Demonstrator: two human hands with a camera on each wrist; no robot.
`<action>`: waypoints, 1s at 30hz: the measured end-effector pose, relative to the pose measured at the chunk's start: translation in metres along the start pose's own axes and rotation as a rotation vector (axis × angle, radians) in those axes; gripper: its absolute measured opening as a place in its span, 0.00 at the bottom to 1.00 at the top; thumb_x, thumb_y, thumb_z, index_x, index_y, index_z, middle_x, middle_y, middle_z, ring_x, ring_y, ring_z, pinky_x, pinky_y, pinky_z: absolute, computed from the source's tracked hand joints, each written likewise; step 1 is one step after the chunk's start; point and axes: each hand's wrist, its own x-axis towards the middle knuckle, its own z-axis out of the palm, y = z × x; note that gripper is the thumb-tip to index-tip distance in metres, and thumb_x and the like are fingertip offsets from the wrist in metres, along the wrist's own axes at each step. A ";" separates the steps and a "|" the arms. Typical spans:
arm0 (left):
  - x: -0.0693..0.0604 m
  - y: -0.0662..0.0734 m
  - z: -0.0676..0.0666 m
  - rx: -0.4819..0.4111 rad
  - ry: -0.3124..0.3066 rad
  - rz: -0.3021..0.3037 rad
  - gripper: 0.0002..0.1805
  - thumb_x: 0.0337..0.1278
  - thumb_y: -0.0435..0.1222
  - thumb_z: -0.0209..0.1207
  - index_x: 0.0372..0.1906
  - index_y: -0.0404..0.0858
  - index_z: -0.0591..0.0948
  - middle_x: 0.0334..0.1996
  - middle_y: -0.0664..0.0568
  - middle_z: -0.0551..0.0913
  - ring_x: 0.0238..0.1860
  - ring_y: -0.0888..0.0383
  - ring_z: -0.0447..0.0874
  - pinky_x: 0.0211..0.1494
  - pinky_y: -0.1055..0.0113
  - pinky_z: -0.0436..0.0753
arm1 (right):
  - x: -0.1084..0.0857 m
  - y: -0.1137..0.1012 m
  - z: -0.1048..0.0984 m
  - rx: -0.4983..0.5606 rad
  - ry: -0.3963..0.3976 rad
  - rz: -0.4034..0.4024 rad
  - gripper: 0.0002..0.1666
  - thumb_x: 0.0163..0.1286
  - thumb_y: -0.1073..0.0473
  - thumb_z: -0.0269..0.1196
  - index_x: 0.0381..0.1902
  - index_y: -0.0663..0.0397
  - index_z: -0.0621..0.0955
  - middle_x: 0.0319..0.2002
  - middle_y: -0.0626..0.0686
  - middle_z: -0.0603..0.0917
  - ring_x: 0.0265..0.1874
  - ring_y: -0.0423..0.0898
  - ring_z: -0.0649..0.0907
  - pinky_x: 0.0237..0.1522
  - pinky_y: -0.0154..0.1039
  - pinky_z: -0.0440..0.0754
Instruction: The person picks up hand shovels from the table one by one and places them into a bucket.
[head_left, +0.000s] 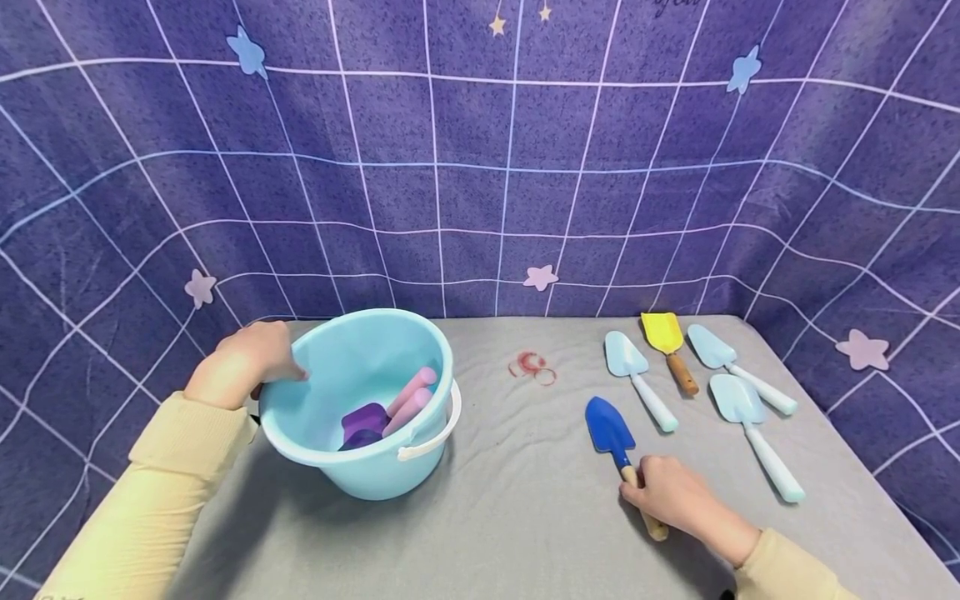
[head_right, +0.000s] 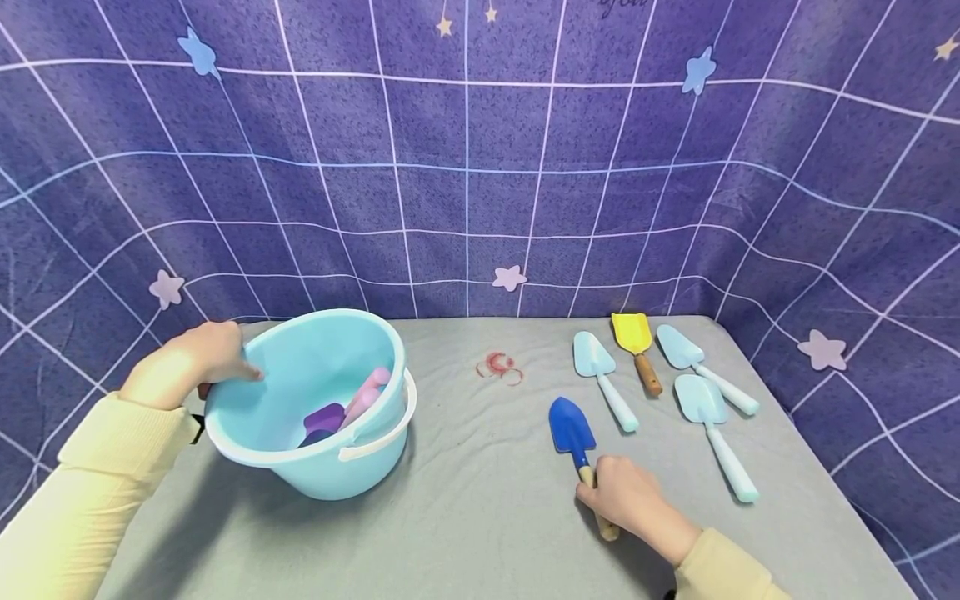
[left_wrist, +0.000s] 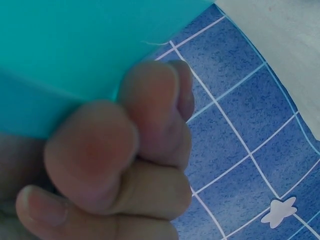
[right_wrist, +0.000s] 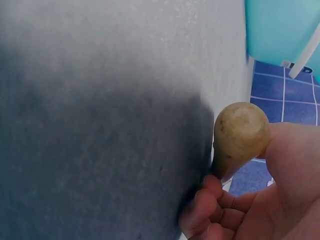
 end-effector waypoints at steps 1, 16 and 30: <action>0.000 0.000 0.000 -0.002 -0.001 -0.001 0.21 0.47 0.45 0.65 0.28 0.29 0.76 0.14 0.45 0.78 0.13 0.55 0.80 0.23 0.61 0.76 | 0.000 0.000 -0.001 0.001 -0.004 0.005 0.15 0.56 0.52 0.63 0.19 0.54 0.72 0.15 0.49 0.72 0.13 0.41 0.72 0.15 0.35 0.67; -0.001 -0.002 0.002 -0.011 0.010 0.012 0.22 0.46 0.45 0.65 0.28 0.27 0.76 0.14 0.44 0.78 0.12 0.55 0.79 0.22 0.62 0.76 | -0.002 0.005 -0.037 -0.031 0.048 -0.057 0.13 0.58 0.57 0.63 0.21 0.57 0.73 0.16 0.49 0.72 0.15 0.42 0.71 0.16 0.36 0.67; -0.002 0.000 0.002 -0.011 0.015 0.008 0.21 0.46 0.44 0.66 0.28 0.27 0.76 0.15 0.43 0.78 0.12 0.55 0.79 0.22 0.62 0.76 | 0.000 0.002 -0.077 -0.111 0.173 -0.128 0.13 0.59 0.54 0.60 0.19 0.51 0.71 0.15 0.46 0.68 0.15 0.43 0.67 0.15 0.39 0.62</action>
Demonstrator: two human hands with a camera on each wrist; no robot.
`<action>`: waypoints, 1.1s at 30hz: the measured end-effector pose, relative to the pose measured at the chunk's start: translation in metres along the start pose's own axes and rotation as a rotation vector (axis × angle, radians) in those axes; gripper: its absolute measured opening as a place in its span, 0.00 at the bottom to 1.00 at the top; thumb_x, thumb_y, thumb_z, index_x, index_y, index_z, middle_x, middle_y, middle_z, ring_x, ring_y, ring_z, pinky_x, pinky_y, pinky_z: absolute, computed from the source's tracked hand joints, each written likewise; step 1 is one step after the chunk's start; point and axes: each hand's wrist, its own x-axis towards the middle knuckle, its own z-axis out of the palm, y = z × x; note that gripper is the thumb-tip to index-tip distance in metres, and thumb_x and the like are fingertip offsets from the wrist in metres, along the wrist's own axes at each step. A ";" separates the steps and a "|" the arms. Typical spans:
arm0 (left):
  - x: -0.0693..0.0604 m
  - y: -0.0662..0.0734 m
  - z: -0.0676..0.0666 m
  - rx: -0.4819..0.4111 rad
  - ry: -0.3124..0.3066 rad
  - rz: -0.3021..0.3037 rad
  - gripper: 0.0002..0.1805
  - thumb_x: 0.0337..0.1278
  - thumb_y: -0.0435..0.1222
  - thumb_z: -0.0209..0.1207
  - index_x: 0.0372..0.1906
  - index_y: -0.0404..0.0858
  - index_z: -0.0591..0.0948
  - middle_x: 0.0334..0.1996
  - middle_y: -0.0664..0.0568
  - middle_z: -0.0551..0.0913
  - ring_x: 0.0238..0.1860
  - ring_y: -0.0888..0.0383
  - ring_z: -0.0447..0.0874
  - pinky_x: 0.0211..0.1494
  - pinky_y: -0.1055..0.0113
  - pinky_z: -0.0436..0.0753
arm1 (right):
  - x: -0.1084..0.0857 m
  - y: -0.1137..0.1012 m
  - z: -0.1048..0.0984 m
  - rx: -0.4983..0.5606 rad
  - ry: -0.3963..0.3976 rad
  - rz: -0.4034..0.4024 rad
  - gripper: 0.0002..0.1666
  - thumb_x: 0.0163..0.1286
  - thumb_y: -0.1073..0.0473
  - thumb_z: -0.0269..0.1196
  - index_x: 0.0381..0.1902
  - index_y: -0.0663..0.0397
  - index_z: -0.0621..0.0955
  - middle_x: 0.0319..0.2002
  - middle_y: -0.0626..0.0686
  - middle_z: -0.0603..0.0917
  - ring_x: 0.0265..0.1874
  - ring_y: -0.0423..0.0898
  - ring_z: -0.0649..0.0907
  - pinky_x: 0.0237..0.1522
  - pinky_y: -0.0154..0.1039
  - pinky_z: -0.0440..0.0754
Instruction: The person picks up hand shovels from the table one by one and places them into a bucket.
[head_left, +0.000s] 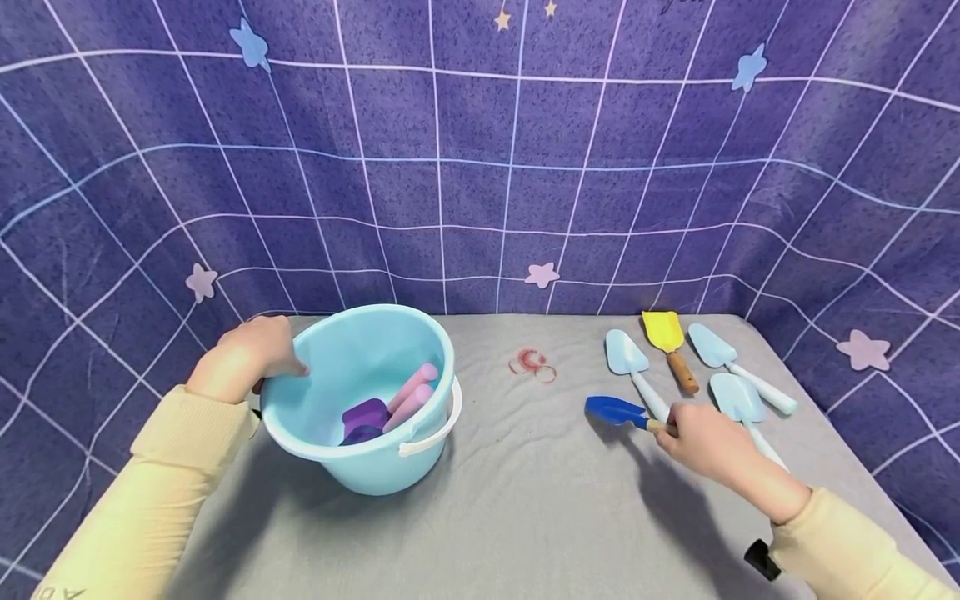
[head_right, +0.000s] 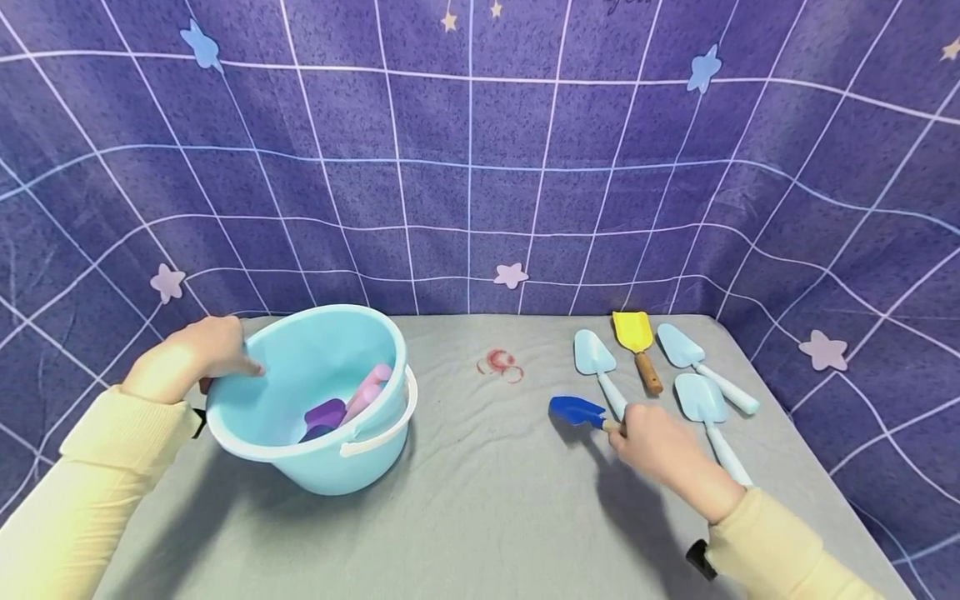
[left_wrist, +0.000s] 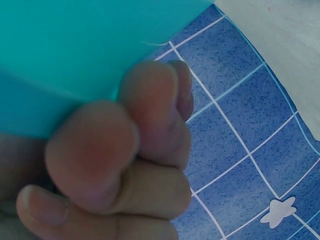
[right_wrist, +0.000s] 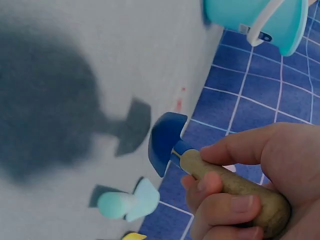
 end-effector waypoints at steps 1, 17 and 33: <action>0.000 0.000 0.000 0.001 0.001 0.000 0.21 0.46 0.44 0.66 0.28 0.27 0.76 0.16 0.43 0.78 0.12 0.55 0.79 0.22 0.62 0.76 | 0.001 -0.001 -0.003 -0.004 0.014 -0.014 0.14 0.59 0.54 0.60 0.18 0.50 0.71 0.15 0.46 0.68 0.14 0.42 0.67 0.14 0.38 0.61; 0.001 -0.002 -0.001 0.000 0.000 0.001 0.20 0.46 0.44 0.65 0.25 0.30 0.76 0.14 0.44 0.78 0.12 0.56 0.79 0.22 0.62 0.75 | 0.023 -0.033 -0.059 -0.060 0.113 -0.128 0.16 0.59 0.54 0.60 0.16 0.48 0.70 0.13 0.43 0.66 0.13 0.40 0.65 0.15 0.36 0.59; 0.001 -0.002 0.000 -0.003 0.006 -0.008 0.21 0.46 0.45 0.66 0.27 0.29 0.76 0.16 0.43 0.78 0.13 0.55 0.79 0.22 0.62 0.75 | 0.046 -0.089 -0.095 -0.001 0.147 -0.274 0.11 0.61 0.51 0.60 0.31 0.53 0.79 0.16 0.45 0.76 0.12 0.39 0.72 0.16 0.36 0.68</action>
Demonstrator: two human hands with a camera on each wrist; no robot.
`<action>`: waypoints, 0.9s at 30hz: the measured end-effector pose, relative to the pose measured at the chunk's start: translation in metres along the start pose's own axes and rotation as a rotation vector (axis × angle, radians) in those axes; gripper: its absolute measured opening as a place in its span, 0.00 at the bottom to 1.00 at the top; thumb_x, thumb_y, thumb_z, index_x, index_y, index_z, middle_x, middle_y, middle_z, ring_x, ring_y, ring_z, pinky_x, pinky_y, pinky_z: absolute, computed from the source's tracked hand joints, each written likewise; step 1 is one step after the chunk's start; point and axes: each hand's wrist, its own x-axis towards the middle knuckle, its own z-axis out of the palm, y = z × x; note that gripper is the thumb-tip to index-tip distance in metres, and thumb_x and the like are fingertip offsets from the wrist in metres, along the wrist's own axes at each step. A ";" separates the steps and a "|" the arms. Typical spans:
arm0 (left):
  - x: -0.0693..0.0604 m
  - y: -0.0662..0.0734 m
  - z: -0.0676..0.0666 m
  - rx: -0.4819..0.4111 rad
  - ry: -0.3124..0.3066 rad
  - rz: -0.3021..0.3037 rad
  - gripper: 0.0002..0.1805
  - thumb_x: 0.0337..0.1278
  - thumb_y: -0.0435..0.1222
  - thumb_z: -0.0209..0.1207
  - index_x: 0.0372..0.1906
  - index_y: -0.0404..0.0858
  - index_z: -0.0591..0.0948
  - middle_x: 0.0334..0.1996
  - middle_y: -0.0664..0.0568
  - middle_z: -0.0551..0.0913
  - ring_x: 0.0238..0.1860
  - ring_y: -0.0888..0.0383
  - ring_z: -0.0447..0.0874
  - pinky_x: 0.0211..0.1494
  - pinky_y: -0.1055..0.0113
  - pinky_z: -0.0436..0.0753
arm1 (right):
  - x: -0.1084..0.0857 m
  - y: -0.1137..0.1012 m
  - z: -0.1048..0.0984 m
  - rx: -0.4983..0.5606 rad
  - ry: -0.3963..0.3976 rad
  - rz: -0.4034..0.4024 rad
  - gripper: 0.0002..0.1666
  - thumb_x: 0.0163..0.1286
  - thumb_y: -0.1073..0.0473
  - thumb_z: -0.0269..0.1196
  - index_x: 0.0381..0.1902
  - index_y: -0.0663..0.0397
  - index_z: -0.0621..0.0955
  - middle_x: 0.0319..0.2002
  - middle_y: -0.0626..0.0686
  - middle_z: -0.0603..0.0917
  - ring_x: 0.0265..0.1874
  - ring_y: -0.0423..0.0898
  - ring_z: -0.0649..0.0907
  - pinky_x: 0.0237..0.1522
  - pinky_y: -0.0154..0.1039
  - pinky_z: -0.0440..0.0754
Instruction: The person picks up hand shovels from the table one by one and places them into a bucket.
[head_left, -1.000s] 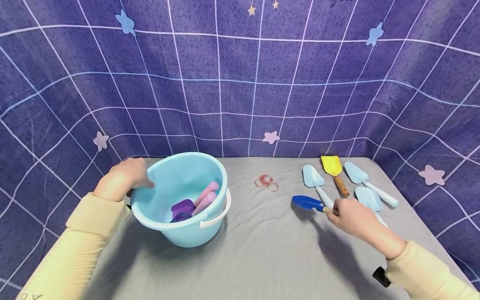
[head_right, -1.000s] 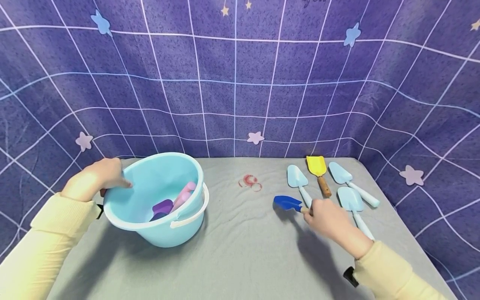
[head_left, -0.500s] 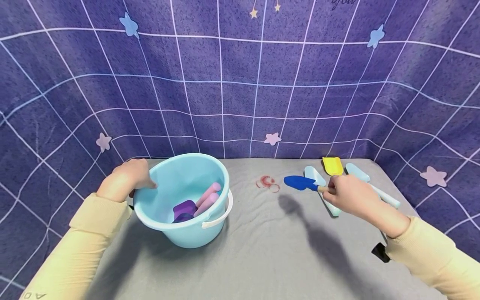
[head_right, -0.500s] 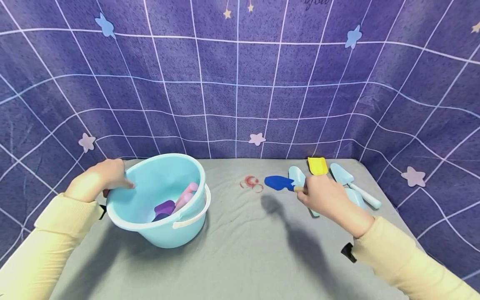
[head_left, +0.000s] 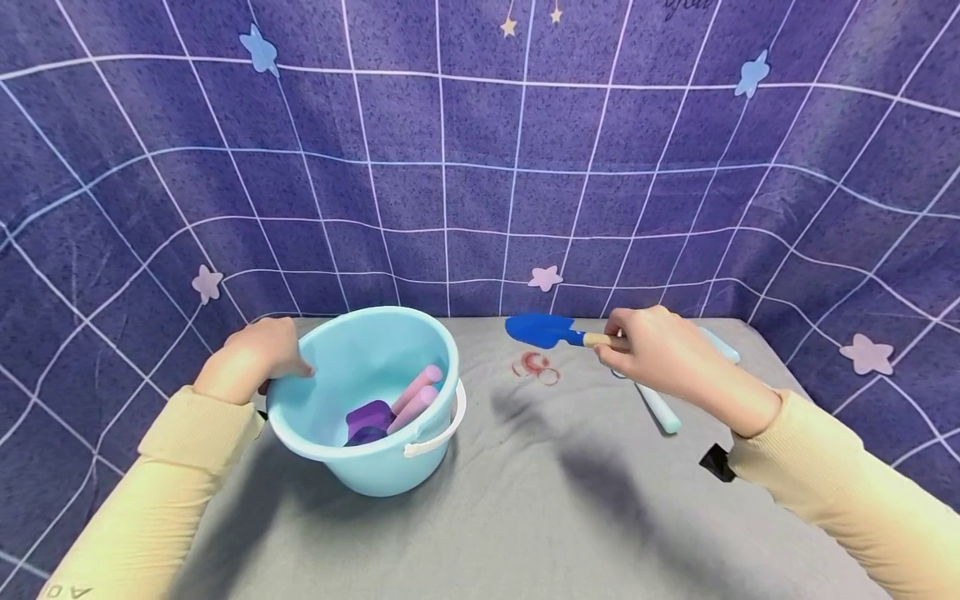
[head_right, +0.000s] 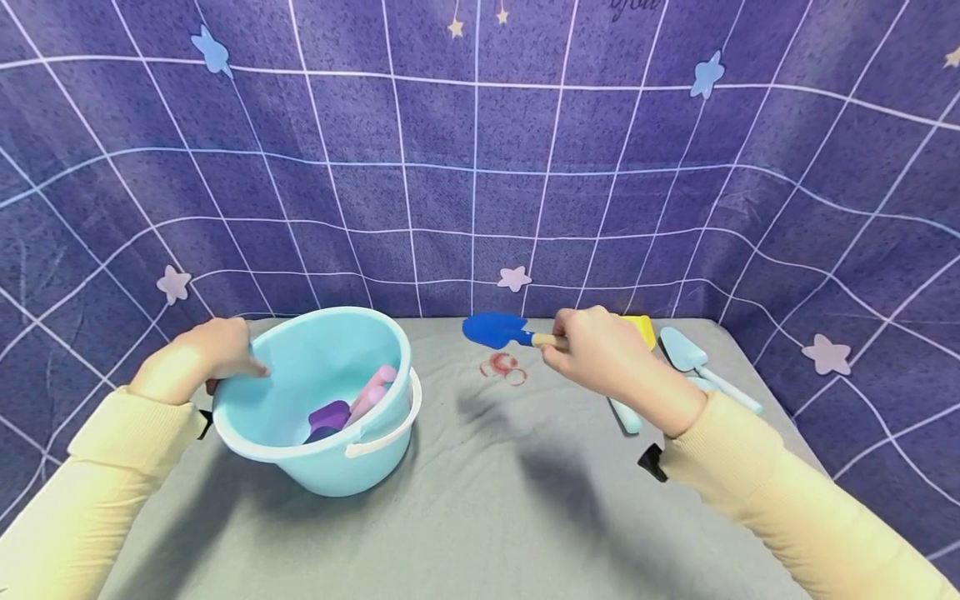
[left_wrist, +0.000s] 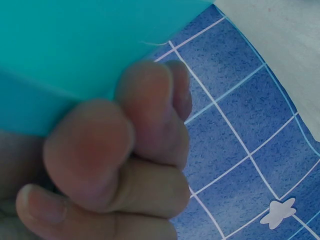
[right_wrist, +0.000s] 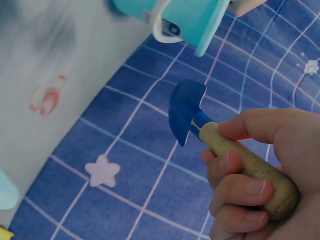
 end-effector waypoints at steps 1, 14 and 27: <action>0.000 0.000 0.000 -0.001 0.001 -0.001 0.21 0.46 0.45 0.66 0.27 0.29 0.76 0.16 0.43 0.78 0.13 0.55 0.79 0.22 0.62 0.75 | 0.002 -0.003 0.000 -0.003 0.004 -0.007 0.11 0.61 0.51 0.60 0.31 0.53 0.79 0.16 0.45 0.76 0.13 0.39 0.72 0.17 0.36 0.69; 0.000 0.001 0.001 -0.002 0.001 -0.006 0.22 0.47 0.45 0.66 0.30 0.28 0.76 0.20 0.41 0.77 0.13 0.55 0.79 0.22 0.62 0.76 | 0.030 -0.054 -0.005 0.028 0.046 -0.174 0.08 0.59 0.52 0.64 0.29 0.50 0.82 0.20 0.43 0.81 0.16 0.39 0.74 0.18 0.36 0.70; 0.000 -0.001 0.001 0.001 0.001 0.014 0.20 0.47 0.45 0.65 0.25 0.31 0.75 0.14 0.44 0.78 0.12 0.55 0.79 0.22 0.62 0.75 | 0.058 -0.087 0.009 0.040 0.005 -0.290 0.09 0.58 0.50 0.66 0.32 0.47 0.86 0.23 0.42 0.84 0.19 0.36 0.79 0.24 0.38 0.78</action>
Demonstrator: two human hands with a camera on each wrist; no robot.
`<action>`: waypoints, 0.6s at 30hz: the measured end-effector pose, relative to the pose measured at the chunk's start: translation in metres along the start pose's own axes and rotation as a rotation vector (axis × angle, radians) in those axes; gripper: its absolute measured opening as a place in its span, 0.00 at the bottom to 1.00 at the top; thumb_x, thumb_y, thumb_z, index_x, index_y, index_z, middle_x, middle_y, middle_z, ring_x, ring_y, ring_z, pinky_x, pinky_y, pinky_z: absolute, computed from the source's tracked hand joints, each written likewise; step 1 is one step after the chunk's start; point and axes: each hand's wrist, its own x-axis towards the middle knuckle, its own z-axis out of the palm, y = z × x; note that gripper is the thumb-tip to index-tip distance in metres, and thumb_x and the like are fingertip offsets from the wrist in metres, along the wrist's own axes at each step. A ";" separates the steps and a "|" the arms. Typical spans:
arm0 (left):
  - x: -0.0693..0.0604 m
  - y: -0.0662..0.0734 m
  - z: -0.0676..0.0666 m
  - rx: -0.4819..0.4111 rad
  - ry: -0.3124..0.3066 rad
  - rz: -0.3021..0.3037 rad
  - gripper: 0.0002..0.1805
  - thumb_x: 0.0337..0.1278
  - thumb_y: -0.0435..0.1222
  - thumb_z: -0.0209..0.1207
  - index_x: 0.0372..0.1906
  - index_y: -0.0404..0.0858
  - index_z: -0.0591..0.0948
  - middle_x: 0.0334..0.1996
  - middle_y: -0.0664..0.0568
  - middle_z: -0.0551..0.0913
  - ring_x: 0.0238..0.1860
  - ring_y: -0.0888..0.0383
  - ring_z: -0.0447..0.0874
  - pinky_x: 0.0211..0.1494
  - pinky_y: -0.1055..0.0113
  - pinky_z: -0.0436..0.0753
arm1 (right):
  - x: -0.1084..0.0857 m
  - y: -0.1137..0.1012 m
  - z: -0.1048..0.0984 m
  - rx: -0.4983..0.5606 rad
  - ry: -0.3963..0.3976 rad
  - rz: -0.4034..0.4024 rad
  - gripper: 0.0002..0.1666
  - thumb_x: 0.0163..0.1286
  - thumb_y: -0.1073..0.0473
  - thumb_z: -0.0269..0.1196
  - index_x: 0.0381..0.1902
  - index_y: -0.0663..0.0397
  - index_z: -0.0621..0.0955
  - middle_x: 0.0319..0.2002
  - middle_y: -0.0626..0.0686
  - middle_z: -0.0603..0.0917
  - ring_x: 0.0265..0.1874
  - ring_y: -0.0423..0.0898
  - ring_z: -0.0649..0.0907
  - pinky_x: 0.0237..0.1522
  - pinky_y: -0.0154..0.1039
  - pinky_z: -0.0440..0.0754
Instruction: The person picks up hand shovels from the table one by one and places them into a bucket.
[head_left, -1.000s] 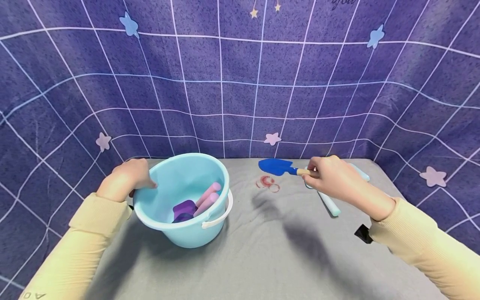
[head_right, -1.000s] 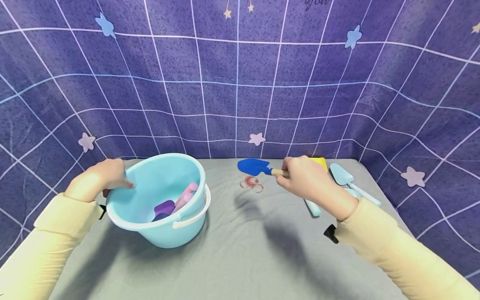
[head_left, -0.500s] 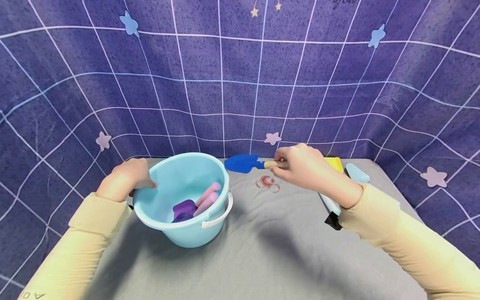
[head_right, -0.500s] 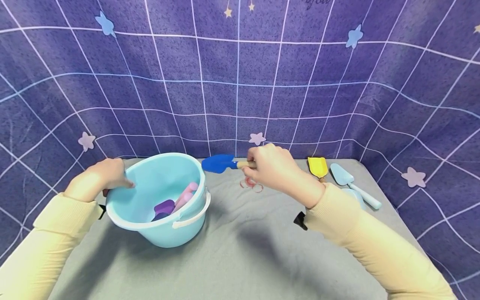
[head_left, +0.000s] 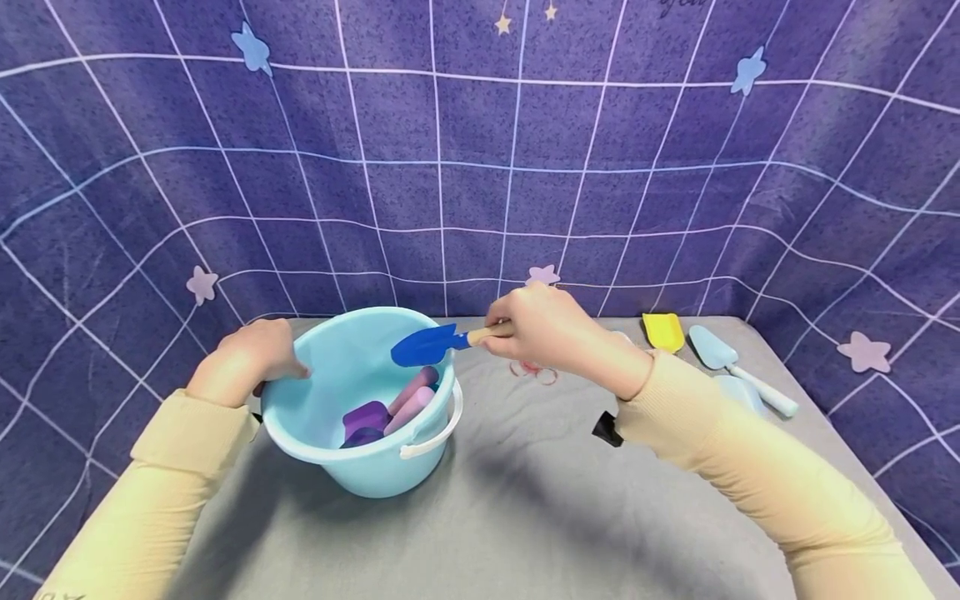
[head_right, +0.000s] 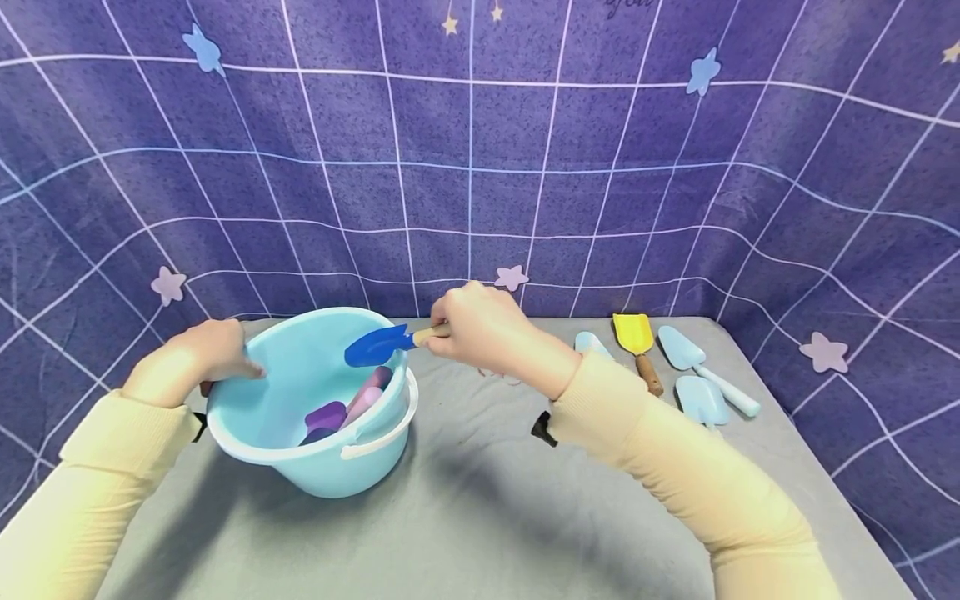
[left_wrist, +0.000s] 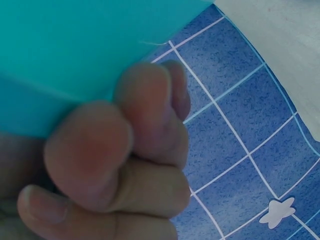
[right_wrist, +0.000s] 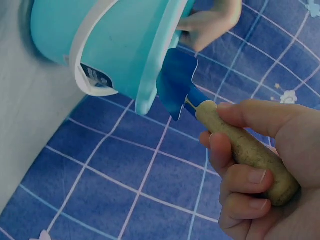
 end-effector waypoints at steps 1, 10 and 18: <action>0.000 0.000 0.000 0.000 -0.001 0.003 0.19 0.47 0.45 0.65 0.24 0.31 0.75 0.14 0.44 0.77 0.12 0.55 0.79 0.22 0.62 0.75 | 0.002 -0.002 0.002 0.003 -0.013 -0.004 0.09 0.59 0.50 0.65 0.33 0.48 0.86 0.24 0.42 0.85 0.17 0.36 0.79 0.23 0.37 0.77; -0.002 0.000 -0.002 0.004 -0.005 0.004 0.20 0.47 0.45 0.64 0.24 0.31 0.75 0.12 0.45 0.77 0.11 0.55 0.78 0.21 0.61 0.75 | 0.023 -0.011 0.019 0.071 -0.033 -0.046 0.08 0.57 0.48 0.68 0.30 0.44 0.87 0.24 0.39 0.85 0.22 0.34 0.80 0.25 0.32 0.77; -0.001 0.004 -0.002 0.005 -0.010 -0.011 0.20 0.47 0.44 0.65 0.26 0.29 0.75 0.14 0.44 0.77 0.12 0.55 0.79 0.22 0.61 0.75 | 0.037 -0.024 0.038 0.037 -0.040 -0.083 0.12 0.58 0.45 0.68 0.30 0.45 0.88 0.28 0.40 0.87 0.29 0.36 0.84 0.31 0.35 0.81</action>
